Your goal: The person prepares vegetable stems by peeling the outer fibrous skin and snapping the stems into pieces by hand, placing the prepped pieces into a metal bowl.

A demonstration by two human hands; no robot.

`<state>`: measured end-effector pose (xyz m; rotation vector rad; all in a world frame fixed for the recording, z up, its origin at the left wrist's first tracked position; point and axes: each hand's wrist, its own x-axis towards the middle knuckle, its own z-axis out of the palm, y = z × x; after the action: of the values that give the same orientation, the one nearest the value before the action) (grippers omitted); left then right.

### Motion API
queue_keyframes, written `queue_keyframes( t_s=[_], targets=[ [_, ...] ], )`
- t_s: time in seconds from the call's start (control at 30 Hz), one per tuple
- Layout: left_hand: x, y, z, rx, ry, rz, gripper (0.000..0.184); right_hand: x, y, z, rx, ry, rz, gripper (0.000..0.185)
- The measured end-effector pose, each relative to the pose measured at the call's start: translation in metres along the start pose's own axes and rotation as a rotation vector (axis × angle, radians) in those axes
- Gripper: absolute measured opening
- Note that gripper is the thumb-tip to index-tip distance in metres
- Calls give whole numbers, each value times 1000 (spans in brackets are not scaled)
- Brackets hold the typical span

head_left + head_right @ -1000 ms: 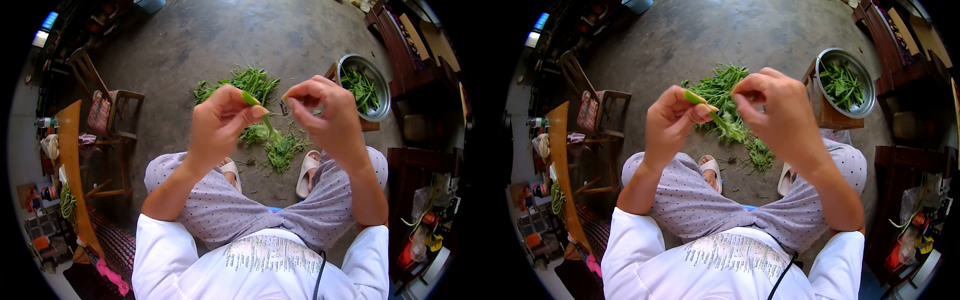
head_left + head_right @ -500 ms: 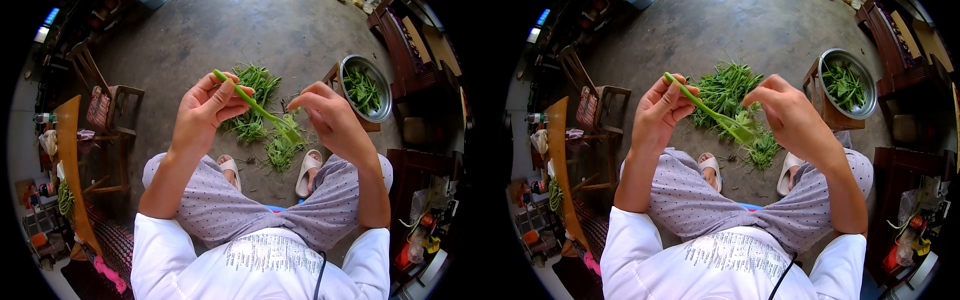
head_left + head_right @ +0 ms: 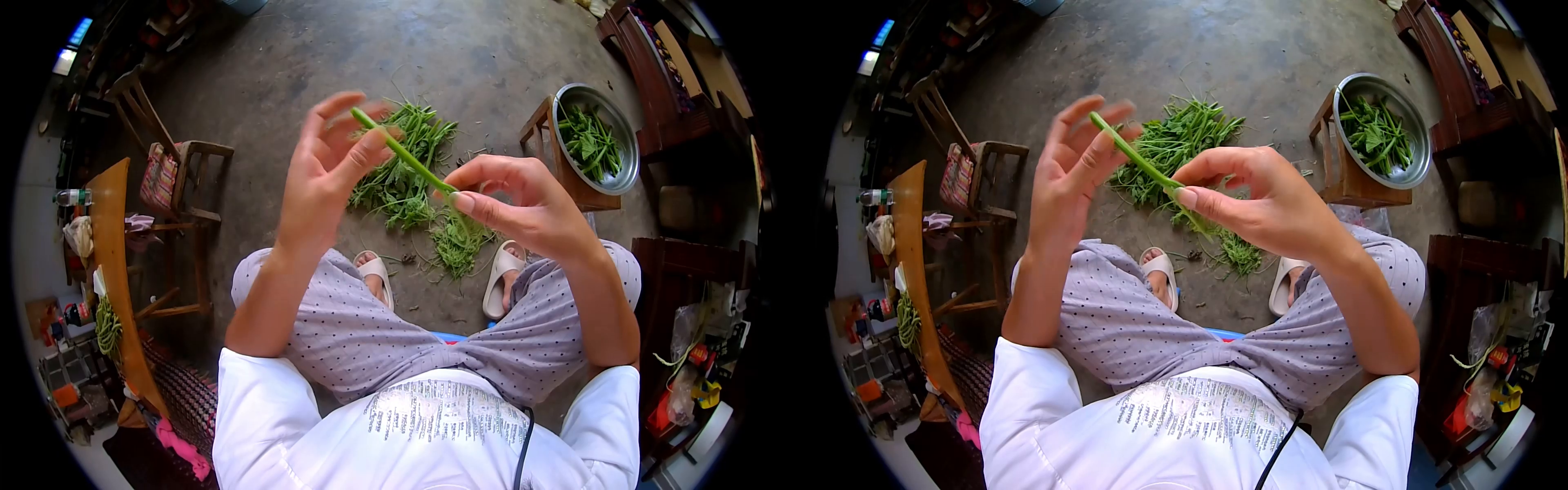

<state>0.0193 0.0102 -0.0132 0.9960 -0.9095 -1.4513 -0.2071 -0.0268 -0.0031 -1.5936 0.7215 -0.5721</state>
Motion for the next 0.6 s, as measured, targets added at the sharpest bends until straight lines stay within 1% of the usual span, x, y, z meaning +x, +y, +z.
queue_keyframes(
  t_s=[0.03, 0.07, 0.13, 0.17, 0.2, 0.23, 0.27, 0.33, 0.37, 0.53, 0.6],
  targets=[
    [0, -2, 6, 433, 115, 318, 37, 0, -1, 0, 59, -4, 53, 22],
    [-1, 1, 8, 629, 86, 451, 38, -1, 0, 0, 60, -3, 53, 22],
    [-3, 8, 12, 1014, 107, 752, 42, -2, 0, -1, -37, 57, 3, 20],
    [-7, 8, 14, 1251, 21, 839, 36, -2, 0, 0, -36, 59, 2, 20],
    [-10, 7, 17, 1487, -71, 921, 30, -2, 0, 0, -167, 106, -99, 18],
    [-12, 4, 24, 1473, -42, 905, 21, -3, 1, 1, -298, 152, -200, 17],
    [-12, 2, 23, 1473, -43, 904, 21, -3, 0, 1, -297, 151, -200, 17],
    [-9, -5, 18, 1521, -43, 942, 25, -3, -3, 0, -467, 187, -275, 14],
    [-7, -5, 19, 1497, -24, 993, 25, -3, -4, 1, -467, 187, -277, 14],
    [-8, -4, 24, 1474, 6, 1020, 23, -4, -7, 6, -549, 295, -291, 12],
    [-7, -5, 26, 1477, 27, 1043, 23, -5, -9, 10, -507, 332, -265, 11]
  ],
)
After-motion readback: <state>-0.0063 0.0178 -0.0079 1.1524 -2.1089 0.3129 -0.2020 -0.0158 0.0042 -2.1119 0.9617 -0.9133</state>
